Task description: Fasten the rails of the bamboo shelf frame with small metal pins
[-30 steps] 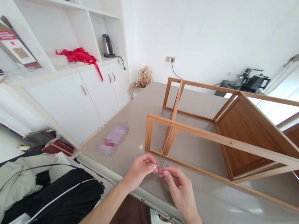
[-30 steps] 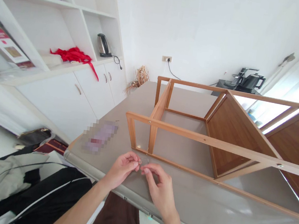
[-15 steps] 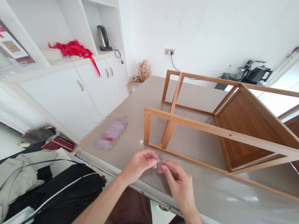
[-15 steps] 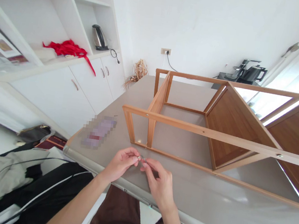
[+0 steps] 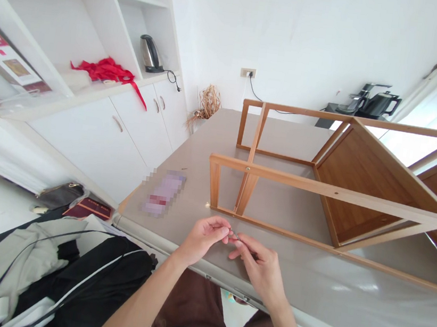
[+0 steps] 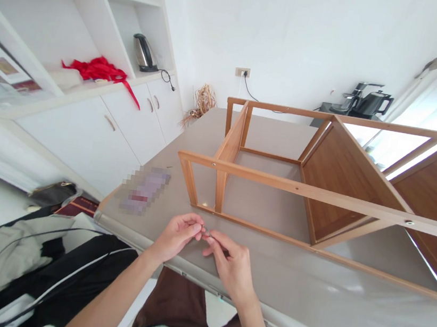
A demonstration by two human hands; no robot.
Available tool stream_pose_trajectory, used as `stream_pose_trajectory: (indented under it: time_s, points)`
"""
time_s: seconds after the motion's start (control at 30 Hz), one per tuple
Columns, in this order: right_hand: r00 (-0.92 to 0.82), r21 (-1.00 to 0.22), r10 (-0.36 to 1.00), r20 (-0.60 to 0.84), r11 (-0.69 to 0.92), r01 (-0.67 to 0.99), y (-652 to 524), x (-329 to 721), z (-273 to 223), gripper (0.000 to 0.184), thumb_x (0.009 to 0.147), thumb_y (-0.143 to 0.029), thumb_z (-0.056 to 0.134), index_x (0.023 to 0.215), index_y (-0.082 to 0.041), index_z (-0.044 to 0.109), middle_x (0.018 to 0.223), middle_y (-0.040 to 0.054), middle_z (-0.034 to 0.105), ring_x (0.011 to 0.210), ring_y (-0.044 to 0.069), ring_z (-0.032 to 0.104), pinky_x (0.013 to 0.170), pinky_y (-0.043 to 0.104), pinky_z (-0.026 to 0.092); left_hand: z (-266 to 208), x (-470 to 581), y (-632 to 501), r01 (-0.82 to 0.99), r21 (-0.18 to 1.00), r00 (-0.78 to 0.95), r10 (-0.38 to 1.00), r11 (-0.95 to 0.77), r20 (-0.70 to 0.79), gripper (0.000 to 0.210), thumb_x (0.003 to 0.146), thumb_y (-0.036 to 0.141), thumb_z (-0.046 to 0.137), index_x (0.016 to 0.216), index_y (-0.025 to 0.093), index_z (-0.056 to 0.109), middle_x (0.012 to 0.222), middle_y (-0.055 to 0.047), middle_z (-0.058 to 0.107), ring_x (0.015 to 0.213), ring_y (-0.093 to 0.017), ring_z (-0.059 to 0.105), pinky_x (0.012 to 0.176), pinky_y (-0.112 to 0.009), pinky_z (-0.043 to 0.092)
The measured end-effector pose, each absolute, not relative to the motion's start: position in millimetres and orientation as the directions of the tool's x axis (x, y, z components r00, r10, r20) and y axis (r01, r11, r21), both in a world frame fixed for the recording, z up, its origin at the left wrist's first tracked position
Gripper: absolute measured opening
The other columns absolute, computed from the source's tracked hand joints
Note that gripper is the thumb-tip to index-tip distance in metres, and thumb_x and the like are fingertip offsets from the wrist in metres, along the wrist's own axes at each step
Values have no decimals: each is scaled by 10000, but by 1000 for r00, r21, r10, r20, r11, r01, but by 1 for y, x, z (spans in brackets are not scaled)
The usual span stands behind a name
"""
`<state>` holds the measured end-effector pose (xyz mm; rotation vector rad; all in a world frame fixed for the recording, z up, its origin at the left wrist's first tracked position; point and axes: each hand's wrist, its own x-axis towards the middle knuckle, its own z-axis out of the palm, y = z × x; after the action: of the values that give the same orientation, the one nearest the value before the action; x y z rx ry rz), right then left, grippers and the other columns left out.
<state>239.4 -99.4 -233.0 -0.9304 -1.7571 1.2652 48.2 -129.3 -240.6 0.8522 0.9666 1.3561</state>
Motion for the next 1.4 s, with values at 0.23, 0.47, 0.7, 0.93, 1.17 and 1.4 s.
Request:
stream_pose_trajectory:
  time_s: [0.23, 0.47, 0.7, 0.93, 1.17, 1.4]
  points:
    - [-459, -961, 877, 141, 232, 149, -98, 242, -232, 268, 976, -453, 640, 998, -248, 811, 809, 5, 810, 655, 161, 762, 653, 223, 591, -236, 46, -132, -344, 937, 68, 997, 63, -42, 265, 874, 384, 809, 919, 133, 734, 681, -9, 653, 719, -121, 616, 792, -273, 478]
    - [-363, -920, 893, 265, 347, 183, -103, 244, -229, 189, 947, -407, 698, 988, -278, 830, 745, -36, 799, 673, 138, 760, 701, 186, 591, -237, 46, -133, -331, 943, 27, 999, 32, -24, 242, 912, 384, 770, 962, 151, 728, 745, -5, 665, 717, -102, 594, 775, -253, 449]
    - [-337, -912, 905, 259, 344, 223, -102, 245, -232, 218, 950, -422, 689, 1011, -266, 829, 744, -28, 800, 670, 154, 767, 715, 210, 611, -244, 44, -132, -352, 935, 35, 999, 37, -27, 259, 913, 406, 765, 974, 158, 725, 724, -11, 667, 714, -116, 593, 785, -274, 448]
    - [-327, -858, 867, 376, 459, 232, -102, 243, -231, 185, 950, -370, 695, 1012, -259, 830, 723, -38, 795, 673, 148, 772, 715, 196, 612, -242, 45, -133, -340, 940, 18, 1000, 26, -22, 248, 907, 401, 774, 974, 165, 736, 683, -1, 648, 768, -131, 617, 815, -273, 447]
    - [-343, -861, 872, 350, 444, 248, -104, 244, -233, 209, 962, -378, 681, 1030, -253, 833, 678, -36, 780, 604, 137, 747, 686, 198, 607, -238, 46, -133, -318, 948, 29, 999, 32, -24, 284, 900, 433, 776, 971, 163, 724, 669, 4, 638, 779, -135, 621, 818, -274, 456]
    - [-400, -901, 875, 273, 378, 212, -102, 243, -230, 236, 959, -425, 676, 1006, -254, 831, 739, -4, 796, 660, 166, 762, 682, 230, 609, -233, 46, -133, -279, 959, 43, 999, 37, -26, 298, 902, 440, 766, 962, 154, 705, 671, 4, 626, 769, -142, 622, 836, -288, 468]
